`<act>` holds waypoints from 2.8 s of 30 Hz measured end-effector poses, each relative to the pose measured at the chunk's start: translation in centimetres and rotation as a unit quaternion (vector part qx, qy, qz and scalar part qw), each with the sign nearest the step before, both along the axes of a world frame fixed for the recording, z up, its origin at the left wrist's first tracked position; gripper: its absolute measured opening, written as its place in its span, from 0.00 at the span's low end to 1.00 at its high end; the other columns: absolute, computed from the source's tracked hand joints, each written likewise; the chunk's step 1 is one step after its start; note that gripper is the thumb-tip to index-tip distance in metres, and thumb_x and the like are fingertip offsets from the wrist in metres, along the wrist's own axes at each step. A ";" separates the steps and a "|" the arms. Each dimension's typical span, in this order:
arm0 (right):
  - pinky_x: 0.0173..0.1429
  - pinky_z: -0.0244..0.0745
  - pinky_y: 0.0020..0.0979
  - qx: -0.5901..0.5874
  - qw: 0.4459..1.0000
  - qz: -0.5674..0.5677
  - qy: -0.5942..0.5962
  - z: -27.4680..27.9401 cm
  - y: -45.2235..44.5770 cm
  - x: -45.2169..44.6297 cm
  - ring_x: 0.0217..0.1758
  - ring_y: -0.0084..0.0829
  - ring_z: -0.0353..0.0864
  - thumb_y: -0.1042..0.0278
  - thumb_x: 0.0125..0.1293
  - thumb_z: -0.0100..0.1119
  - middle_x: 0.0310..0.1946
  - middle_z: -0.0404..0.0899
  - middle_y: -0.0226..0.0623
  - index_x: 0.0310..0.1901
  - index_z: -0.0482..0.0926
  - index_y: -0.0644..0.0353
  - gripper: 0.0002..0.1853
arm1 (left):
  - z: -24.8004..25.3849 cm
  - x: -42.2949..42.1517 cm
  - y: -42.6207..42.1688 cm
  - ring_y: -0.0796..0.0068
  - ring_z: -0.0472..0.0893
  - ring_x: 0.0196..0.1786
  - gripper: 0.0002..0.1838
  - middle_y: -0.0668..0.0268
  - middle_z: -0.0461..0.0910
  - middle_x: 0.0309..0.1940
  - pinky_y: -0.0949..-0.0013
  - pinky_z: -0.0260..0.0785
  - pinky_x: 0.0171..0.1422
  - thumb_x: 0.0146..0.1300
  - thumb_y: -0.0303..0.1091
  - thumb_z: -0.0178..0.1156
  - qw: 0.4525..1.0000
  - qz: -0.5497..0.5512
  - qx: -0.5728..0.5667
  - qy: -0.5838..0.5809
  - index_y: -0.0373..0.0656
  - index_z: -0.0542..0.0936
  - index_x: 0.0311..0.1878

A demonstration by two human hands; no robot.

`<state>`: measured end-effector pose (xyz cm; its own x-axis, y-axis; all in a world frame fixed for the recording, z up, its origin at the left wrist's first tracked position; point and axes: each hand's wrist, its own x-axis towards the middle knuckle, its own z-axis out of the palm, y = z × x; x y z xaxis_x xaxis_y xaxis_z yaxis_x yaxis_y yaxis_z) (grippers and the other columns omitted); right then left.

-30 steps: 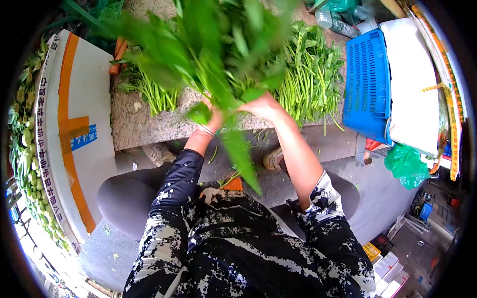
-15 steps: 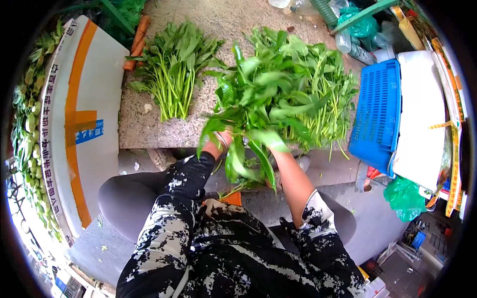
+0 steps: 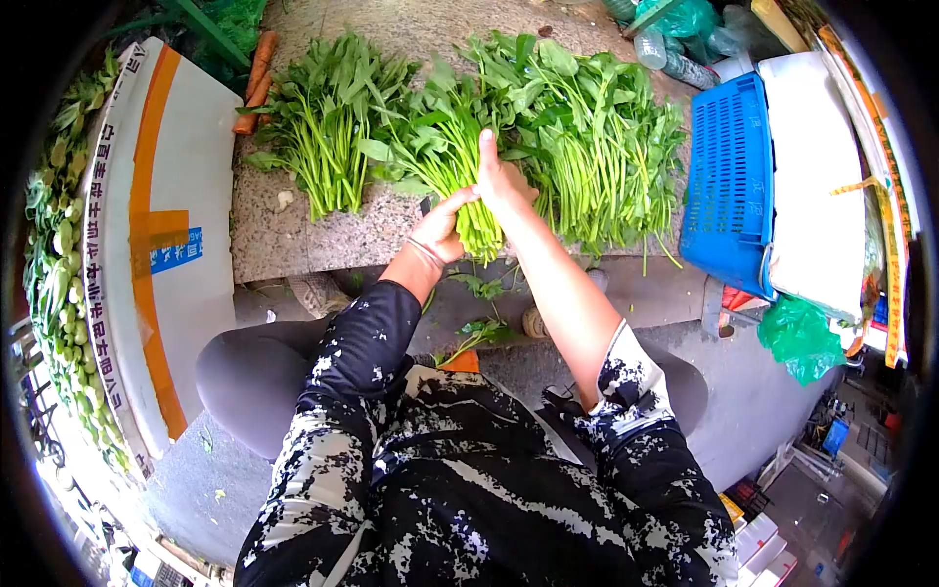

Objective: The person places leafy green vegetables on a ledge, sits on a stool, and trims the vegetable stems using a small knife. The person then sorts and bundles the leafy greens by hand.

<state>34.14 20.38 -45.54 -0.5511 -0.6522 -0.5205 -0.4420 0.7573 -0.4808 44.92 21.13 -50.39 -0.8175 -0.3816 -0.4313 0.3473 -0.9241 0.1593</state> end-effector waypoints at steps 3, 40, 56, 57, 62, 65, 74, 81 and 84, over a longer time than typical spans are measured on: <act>0.54 0.54 0.52 -0.119 0.985 -0.050 0.117 -0.6 -0.4 0.0 0.48 0.48 0.72 0.39 0.62 0.22 0.33 0.78 0.48 0.36 0.77 0.63 0.37 | 0.7 -0.5 -0.3 0.67 0.78 0.41 0.18 0.62 0.77 0.40 0.62 0.71 0.49 0.52 0.33 0.59 0.999 0.040 -0.012 0.015 0.41 0.71 0.47; 0.35 0.69 0.40 -0.469 0.874 0.002 0.124 9.4 18.4 4.9 0.30 0.45 0.76 0.74 0.53 0.44 0.27 0.76 0.43 0.43 0.65 0.62 0.14 | 15.1 -3.7 4.2 0.58 0.74 0.45 0.14 0.58 0.76 0.41 0.52 0.62 0.57 0.52 0.33 0.56 0.984 0.175 0.040 -0.003 0.41 0.72 0.42; 0.36 0.69 0.45 -0.292 0.936 -0.068 0.186 8.9 21.3 4.3 0.33 0.50 0.74 0.71 0.55 0.48 0.28 0.73 0.52 0.41 0.64 0.68 0.13 | 15.1 -6.7 9.5 0.58 0.75 0.44 0.11 0.61 0.77 0.39 0.53 0.62 0.57 0.53 0.35 0.54 0.980 0.143 -0.015 -0.136 0.42 0.74 0.38; 0.37 0.69 0.46 -0.260 0.951 -0.090 0.145 8.9 21.3 4.2 0.33 0.52 0.75 0.70 0.57 0.47 0.28 0.74 0.54 0.40 0.64 0.68 0.12 | 14.7 -6.7 9.6 0.58 0.75 0.44 0.11 0.61 0.77 0.39 0.53 0.62 0.57 0.53 0.35 0.54 0.980 0.142 -0.015 -0.135 0.42 0.74 0.38; 0.34 0.70 0.47 -0.167 0.969 -0.154 0.097 2.5 22.5 4.9 0.29 0.52 0.76 0.66 0.60 0.44 0.27 0.75 0.56 0.39 0.62 0.67 0.12 | 13.2 -6.3 10.0 0.62 0.75 0.39 0.08 0.64 0.78 0.35 0.57 0.66 0.52 0.51 0.30 0.56 0.983 0.136 0.023 -0.119 0.43 0.74 0.36; 0.31 0.70 0.47 -0.212 0.961 -0.127 0.122 4.0 23.9 6.3 0.24 0.52 0.76 0.65 0.61 0.44 0.24 0.75 0.54 0.40 0.60 0.67 0.13 | 11.6 -5.6 9.8 0.64 0.76 0.39 0.08 0.65 0.78 0.35 0.60 0.66 0.51 0.50 0.31 0.56 0.981 0.144 0.026 -0.126 0.44 0.74 0.35; 0.32 0.70 0.46 -0.235 0.955 -0.039 0.176 6.9 22.2 4.6 0.28 0.50 0.76 0.67 0.62 0.37 0.25 0.75 0.54 0.37 0.65 0.69 0.12 | 11.0 -4.9 11.0 0.68 0.76 0.34 0.09 0.65 0.77 0.30 0.64 0.70 0.42 0.49 0.27 0.58 0.951 0.228 -0.088 -0.189 0.43 0.73 0.36; 0.36 0.70 0.49 -0.193 0.976 -0.092 0.043 0.1 21.5 3.4 0.30 0.54 0.76 0.67 0.56 0.48 0.26 0.75 0.56 0.41 0.64 0.71 0.16 | 12.4 -3.7 10.6 0.69 0.75 0.36 0.10 0.67 0.76 0.31 0.63 0.69 0.46 0.50 0.28 0.58 0.974 0.185 -0.085 -0.095 0.43 0.73 0.37; 0.35 0.69 0.50 -0.244 0.959 -0.128 0.065 3.9 22.4 5.2 0.32 0.56 0.75 0.69 0.57 0.46 0.26 0.74 0.59 0.37 0.65 0.68 0.11 | 11.5 -2.9 10.6 0.70 0.75 0.36 0.09 0.68 0.75 0.31 0.63 0.68 0.46 0.50 0.29 0.58 0.974 0.189 -0.079 -0.099 0.43 0.74 0.37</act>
